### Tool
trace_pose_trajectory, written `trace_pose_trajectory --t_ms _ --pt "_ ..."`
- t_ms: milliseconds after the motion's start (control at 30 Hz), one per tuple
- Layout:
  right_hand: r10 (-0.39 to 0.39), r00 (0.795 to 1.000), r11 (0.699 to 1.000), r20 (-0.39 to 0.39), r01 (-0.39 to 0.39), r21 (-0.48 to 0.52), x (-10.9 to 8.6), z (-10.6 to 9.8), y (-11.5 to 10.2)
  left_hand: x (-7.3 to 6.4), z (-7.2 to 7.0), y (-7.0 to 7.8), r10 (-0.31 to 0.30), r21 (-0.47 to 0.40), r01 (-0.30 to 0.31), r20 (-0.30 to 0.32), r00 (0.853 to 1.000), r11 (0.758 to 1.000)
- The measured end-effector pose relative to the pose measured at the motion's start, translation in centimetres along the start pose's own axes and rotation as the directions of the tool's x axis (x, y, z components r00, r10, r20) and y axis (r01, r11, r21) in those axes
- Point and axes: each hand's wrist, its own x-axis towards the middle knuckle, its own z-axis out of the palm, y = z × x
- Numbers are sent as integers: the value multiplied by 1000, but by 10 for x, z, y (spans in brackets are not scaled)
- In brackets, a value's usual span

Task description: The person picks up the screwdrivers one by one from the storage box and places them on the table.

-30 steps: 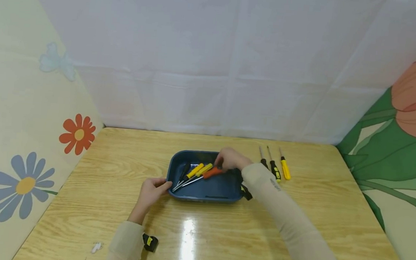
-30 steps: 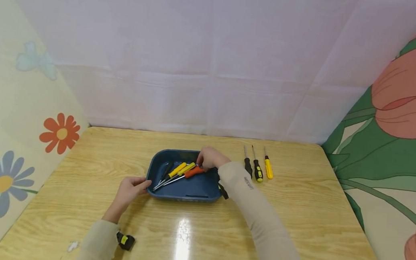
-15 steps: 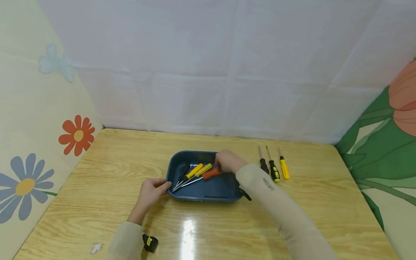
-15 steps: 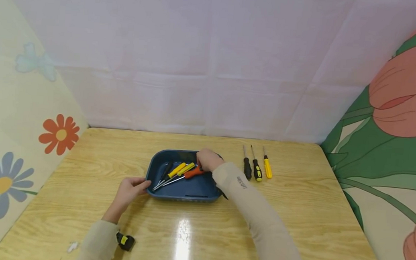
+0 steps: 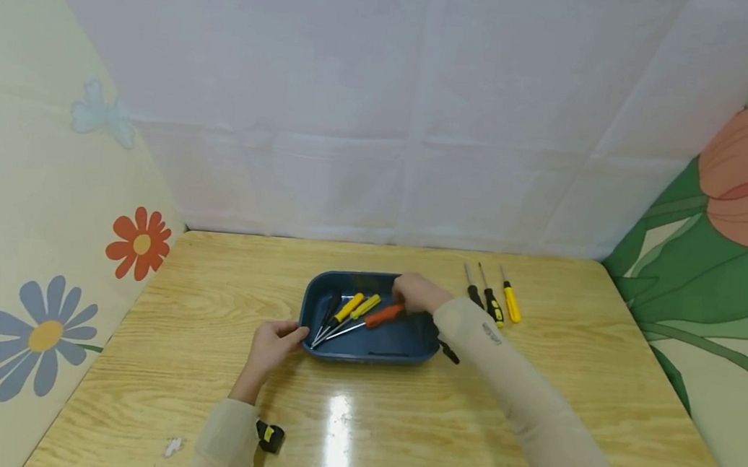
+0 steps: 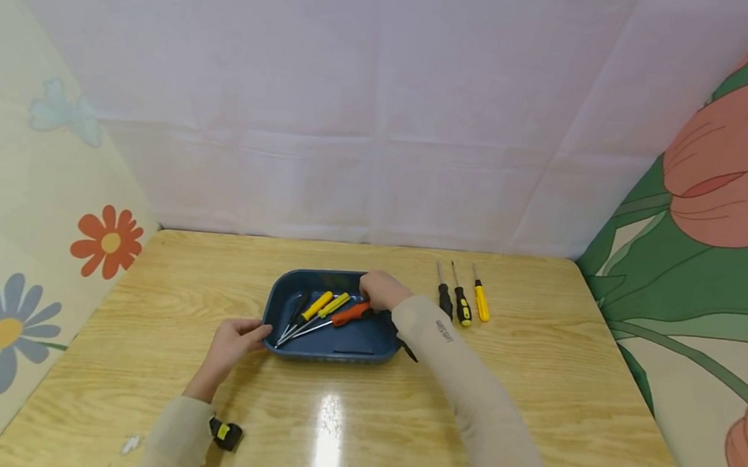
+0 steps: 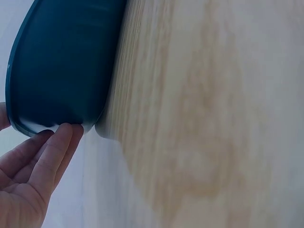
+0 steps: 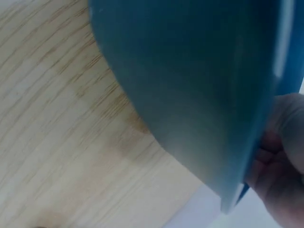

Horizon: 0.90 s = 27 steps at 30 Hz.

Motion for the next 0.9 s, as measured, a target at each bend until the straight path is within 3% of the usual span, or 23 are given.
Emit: trace_pose_trajectory --t_ms 300,533,633,900 --pt "-97 995 994 27 96 47 -7 -2 8 0 -2 -3 17 4 -17 -9 1000 1000" --pt "-111 994 982 -8 111 155 -15 -4 14 1 -2 -4 24 -6 -24 -8 1000 1000" --pt "-119 992 962 -48 127 242 -19 -3 18 1 -2 -4 18 -2 -18 -10 1000 1000" --pt "-68 988 867 -137 127 482 -28 0 24 0 -3 -3 20 -10 -20 -8 1000 1000"
